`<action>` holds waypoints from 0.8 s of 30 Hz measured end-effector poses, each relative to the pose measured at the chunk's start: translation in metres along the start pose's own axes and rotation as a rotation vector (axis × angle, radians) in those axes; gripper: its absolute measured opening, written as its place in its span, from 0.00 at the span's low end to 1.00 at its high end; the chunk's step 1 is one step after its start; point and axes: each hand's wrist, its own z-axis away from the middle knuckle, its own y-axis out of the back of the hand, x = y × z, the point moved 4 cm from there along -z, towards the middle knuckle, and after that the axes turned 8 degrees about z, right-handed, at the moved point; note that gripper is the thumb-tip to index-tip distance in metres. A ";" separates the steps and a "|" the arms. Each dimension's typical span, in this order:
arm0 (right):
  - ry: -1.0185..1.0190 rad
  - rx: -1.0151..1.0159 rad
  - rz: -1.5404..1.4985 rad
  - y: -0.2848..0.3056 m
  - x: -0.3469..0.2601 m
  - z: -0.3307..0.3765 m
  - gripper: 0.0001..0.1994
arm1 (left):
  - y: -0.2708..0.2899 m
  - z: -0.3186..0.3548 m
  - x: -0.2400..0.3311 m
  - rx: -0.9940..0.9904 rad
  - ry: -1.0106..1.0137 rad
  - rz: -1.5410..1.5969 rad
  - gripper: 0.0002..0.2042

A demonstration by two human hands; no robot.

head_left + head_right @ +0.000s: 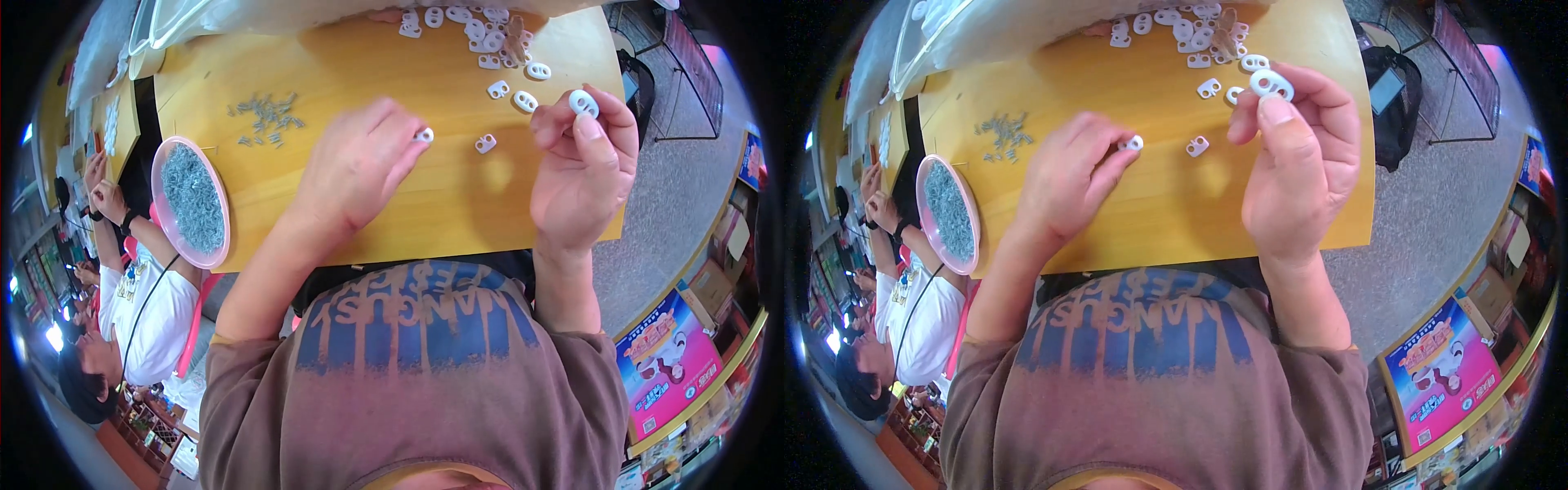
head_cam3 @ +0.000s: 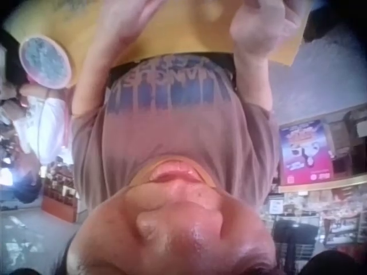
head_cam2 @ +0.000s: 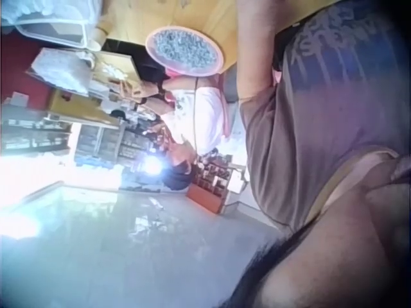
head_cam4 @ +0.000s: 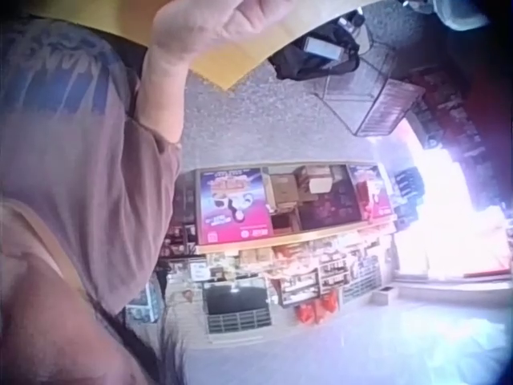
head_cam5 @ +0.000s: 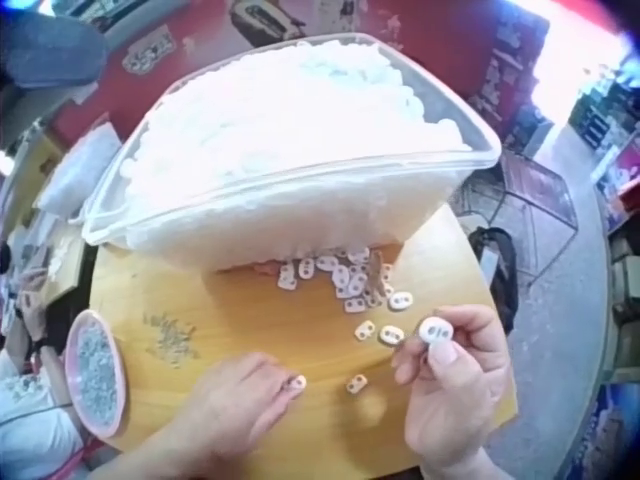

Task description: Inserting small metal springs into white plastic housings at a workbench as part of a manufacturing process.

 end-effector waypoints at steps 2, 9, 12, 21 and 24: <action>0.010 0.023 -0.022 0.004 0.000 -0.003 0.10 | -0.002 -0.007 0.000 0.010 -0.022 -0.029 0.04; 0.005 0.120 -0.046 0.012 0.001 -0.008 0.09 | 0.000 -0.033 0.019 0.050 -0.097 -0.009 0.06; -0.028 0.159 -0.065 0.014 0.000 -0.009 0.08 | -0.006 -0.041 0.031 0.000 -0.121 -0.014 0.06; -0.044 0.113 -0.056 0.016 0.002 -0.007 0.08 | -0.031 -0.034 0.040 -0.134 -0.137 -0.133 0.04; -0.063 0.118 0.014 0.013 0.001 -0.005 0.09 | -0.030 -0.032 0.043 -0.135 -0.193 -0.191 0.03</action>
